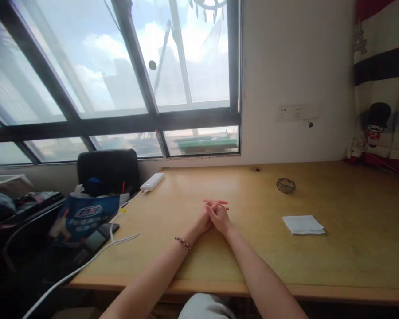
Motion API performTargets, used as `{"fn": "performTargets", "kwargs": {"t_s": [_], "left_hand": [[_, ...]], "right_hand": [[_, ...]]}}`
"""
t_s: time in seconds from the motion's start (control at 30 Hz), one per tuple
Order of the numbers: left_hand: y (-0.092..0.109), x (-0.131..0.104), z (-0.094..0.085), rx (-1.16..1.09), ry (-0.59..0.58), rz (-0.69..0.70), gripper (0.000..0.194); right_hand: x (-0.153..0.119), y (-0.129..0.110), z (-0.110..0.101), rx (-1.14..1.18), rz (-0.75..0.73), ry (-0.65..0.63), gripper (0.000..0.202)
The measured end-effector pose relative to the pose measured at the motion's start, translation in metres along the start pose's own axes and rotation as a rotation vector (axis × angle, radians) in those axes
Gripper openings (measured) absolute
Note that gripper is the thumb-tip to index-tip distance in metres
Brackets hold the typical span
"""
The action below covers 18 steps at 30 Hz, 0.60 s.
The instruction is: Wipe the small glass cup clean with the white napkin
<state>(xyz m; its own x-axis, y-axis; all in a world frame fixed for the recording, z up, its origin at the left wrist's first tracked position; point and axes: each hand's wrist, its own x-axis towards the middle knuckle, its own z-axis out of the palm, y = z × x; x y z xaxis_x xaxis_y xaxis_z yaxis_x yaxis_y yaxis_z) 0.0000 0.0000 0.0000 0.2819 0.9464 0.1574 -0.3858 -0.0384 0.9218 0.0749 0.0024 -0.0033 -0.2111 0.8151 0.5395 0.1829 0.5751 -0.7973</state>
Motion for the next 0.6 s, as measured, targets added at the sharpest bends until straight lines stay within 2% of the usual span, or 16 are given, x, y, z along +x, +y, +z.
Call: {"fn": "performTargets", "kwargs": {"t_s": [0.23,0.6], "left_hand": [[0.004,-0.004,-0.003,0.067,0.009,-0.012,0.036],[-0.01,-0.001,-0.006,0.146,-0.103,0.065,0.033]], "right_hand": [[-0.001,-0.002,0.006,0.055,0.013,0.001,0.036],[-0.002,-0.002,0.001,0.037,0.05,0.025,0.039]]}}
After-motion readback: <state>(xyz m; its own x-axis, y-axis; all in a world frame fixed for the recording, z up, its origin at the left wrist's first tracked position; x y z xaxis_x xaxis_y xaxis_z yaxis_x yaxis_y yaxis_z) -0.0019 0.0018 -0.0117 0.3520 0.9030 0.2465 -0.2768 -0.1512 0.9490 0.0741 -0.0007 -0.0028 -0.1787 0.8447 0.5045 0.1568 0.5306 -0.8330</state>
